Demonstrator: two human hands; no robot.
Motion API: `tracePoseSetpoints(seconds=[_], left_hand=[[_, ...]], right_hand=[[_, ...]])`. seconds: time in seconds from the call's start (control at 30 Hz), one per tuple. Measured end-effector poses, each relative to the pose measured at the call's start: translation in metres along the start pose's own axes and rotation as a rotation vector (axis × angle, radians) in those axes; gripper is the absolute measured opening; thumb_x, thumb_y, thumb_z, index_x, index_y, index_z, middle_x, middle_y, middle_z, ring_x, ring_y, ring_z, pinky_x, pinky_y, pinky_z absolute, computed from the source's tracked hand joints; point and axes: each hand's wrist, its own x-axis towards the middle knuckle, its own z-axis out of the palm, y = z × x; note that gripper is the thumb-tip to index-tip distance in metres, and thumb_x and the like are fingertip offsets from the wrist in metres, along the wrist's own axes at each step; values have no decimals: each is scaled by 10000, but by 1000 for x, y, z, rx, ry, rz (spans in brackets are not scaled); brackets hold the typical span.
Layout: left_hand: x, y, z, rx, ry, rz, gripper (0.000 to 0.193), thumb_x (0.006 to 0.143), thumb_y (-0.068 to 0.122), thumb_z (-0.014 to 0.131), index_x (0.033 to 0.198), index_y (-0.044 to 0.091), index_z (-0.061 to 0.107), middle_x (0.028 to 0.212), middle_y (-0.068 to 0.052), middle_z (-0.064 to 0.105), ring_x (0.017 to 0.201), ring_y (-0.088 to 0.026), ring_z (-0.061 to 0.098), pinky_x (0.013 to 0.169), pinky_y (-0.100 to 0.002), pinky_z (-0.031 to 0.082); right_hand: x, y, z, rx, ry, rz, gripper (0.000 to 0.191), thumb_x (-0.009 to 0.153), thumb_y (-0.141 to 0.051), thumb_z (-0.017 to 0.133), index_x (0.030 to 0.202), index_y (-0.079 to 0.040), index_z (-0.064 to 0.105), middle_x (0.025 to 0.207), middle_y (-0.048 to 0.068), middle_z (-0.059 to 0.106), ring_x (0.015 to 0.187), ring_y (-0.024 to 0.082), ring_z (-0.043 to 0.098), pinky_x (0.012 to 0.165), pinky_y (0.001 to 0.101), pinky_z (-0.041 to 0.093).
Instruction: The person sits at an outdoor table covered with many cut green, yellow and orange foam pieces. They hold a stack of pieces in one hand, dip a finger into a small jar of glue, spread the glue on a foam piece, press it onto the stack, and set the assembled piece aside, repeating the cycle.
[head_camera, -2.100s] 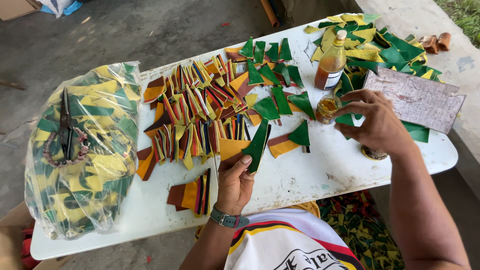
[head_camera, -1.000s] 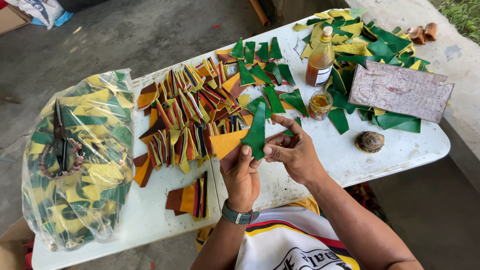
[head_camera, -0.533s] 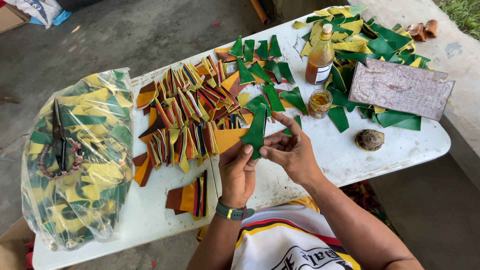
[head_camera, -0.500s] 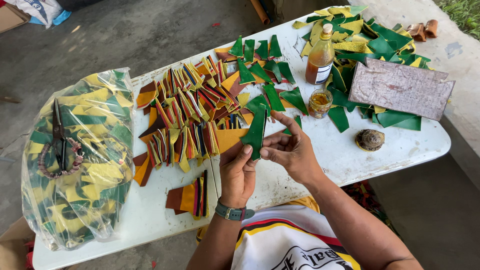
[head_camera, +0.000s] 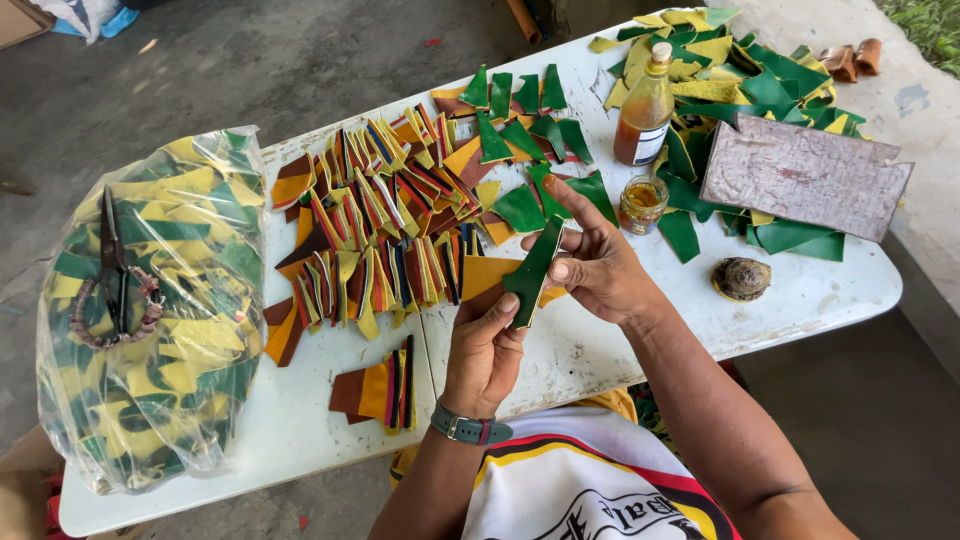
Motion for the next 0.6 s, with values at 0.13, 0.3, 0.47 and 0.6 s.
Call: tracePoseSetpoints(seconds=[0.13, 0.3, 0.47, 0.6], left_hand=[[-1, -2, 0, -32, 22, 74, 207, 903, -2, 744, 1106, 23, 711, 992, -37, 743, 821, -85, 674, 678, -213, 523], [3, -5, -4, -120, 41, 66, 188, 922, -46, 698, 1093, 29, 683, 964, -58, 743, 804, -111, 718, 693, -231, 595], [9, -16, -9, -331, 75, -29, 133, 973, -15, 642, 1091, 45, 661, 937, -56, 751, 776, -121, 745, 648, -248, 633], [11, -32, -4, -329, 75, -33, 151, 980, 2, 623, 1119, 50, 656, 950, -60, 756, 768, -123, 750, 642, -250, 638]], right_hand=[[2, 0, -3, 13, 67, -32, 905, 891, -8, 775, 1650, -133, 299, 1182, 169, 725, 973, 221, 730, 851, 366, 595], [-1, -3, 0, -161, 162, -108, 774, 930, -14, 742, 1603, -86, 367, 1221, 188, 662, 990, 231, 709, 839, 402, 611], [-38, -25, 10, -805, 161, -414, 507, 1002, -195, 680, 1476, -63, 559, 1467, 183, 491, 1323, 289, 585, 1093, 447, 496], [-61, -43, 20, -1207, 113, -495, 547, 958, -411, 637, 1420, -117, 636, 1559, 191, 415, 1465, 331, 419, 1223, 486, 347]])
